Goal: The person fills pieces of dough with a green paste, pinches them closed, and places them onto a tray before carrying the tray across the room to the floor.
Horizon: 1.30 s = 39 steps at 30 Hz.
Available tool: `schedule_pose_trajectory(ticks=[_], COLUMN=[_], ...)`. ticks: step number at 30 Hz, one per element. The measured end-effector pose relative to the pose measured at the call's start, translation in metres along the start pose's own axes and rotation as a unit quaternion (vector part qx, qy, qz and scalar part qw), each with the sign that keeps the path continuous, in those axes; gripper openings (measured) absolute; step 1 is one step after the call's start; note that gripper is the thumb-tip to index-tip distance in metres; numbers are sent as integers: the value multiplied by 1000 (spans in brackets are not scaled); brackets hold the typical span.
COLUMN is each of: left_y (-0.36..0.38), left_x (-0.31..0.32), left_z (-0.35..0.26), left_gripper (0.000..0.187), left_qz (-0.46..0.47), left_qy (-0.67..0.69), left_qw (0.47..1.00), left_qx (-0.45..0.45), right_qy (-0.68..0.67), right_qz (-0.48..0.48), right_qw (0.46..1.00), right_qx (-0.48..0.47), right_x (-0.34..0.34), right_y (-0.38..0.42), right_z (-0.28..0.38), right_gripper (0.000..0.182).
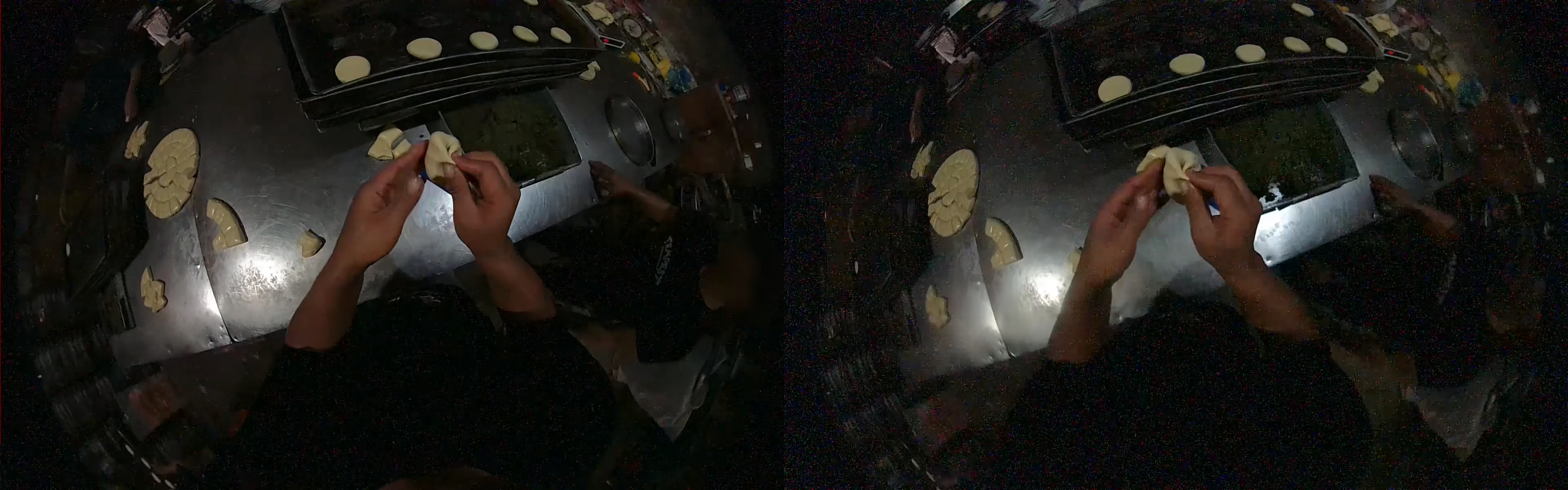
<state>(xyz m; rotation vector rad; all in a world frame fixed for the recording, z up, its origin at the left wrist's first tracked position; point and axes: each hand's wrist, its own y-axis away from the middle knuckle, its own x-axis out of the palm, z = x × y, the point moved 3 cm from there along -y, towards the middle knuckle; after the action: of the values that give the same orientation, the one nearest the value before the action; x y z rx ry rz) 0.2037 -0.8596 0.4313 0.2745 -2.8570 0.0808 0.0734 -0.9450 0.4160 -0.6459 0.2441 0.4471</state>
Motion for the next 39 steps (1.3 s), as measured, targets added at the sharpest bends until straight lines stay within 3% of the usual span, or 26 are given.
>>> schedule_pose_trajectory(ticks=[1,2,4,5,6,8,10,11,14,15,16,17,18,20,21,24,25,26,28,30,33,35,38,39], left_y=[0,4,12,15,20,28,38,42,51,51,50,50,50,47,43,42,43,43,43,40,43,43,44,45], left_x=[-1,-2,-11,-13,-15,-16,-18,-16,-16,-12,-8,-6,-6,-14,-22,-38,-42,-44,-43,-40,-46,-48,-45,-45], left_z=[0,0,3,5,5,6,4,3,-8,-8,-9,-11,-9,4,11,16,16,17,24,31,44,59,94,103], left_gripper=[47,47,36,30,30,28,27,26,21,21,23,27,27,36,46,47,51,51,56,58,61,62,61,60], left_qz=[-90,-91,-197,-192,-195,-121,-76,-30,-34,-37,-129,-222,-229,-274,-284,-296,-269,-270,-234,-230,-194,-161,-214,-210], left_qy=[12,12,120,167,168,186,153,118,8,8,4,0,0,125,164,198,141,143,123,160,211,227,312,308], left_qw=[995,995,973,967,966,974,985,992,999,999,988,966,964,953,945,934,952,951,961,955,947,943,893,890], left_qx=[44,47,-8,-2,-1,-35,-23,-13,25,25,80,134,134,42,8,-31,-38,-38,-74,-92,-147,-184,-243,-261], right_qy=[-140,-141,-200,-87,-87,-17,-30,-63,-163,-240,-314,-221,-224,-72,-44,11,40,41,-2,-103,-62,82,142,85], right_qz=[27,28,147,155,158,136,163,180,174,176,178,148,154,54,63,109,129,130,263,319,401,377,396,334], right_qw=[984,984,962,983,983,986,978,974,968,955,929,961,959,996,995,986,977,976,963,937,912,923,906,936], right_qx=[106,104,113,43,43,-93,-126,-118,-78,2,81,76,76,-24,-55,-127,-167,-168,-58,98,57,-8,-42,-67], right_x=[1,0,6,8,9,7,1,0,9,15,21,24,29,36,39,47,47,41,37,38,50,57,66,69], right_y=[-1,-3,-7,-6,-4,0,-4,-8,-7,-1,5,12,17,25,23,25,28,21,5,-9,-12,-7,11,17], right_z=[3,16,45,56,55,56,54,59,73,71,68,60,63,77,84,96,86,84,87,89,74,67,68,72], right_gripper=[32,32,27,26,26,28,28,25,20,19,19,20,20,20,19,19,24,24,34,37,35,31,27,21])
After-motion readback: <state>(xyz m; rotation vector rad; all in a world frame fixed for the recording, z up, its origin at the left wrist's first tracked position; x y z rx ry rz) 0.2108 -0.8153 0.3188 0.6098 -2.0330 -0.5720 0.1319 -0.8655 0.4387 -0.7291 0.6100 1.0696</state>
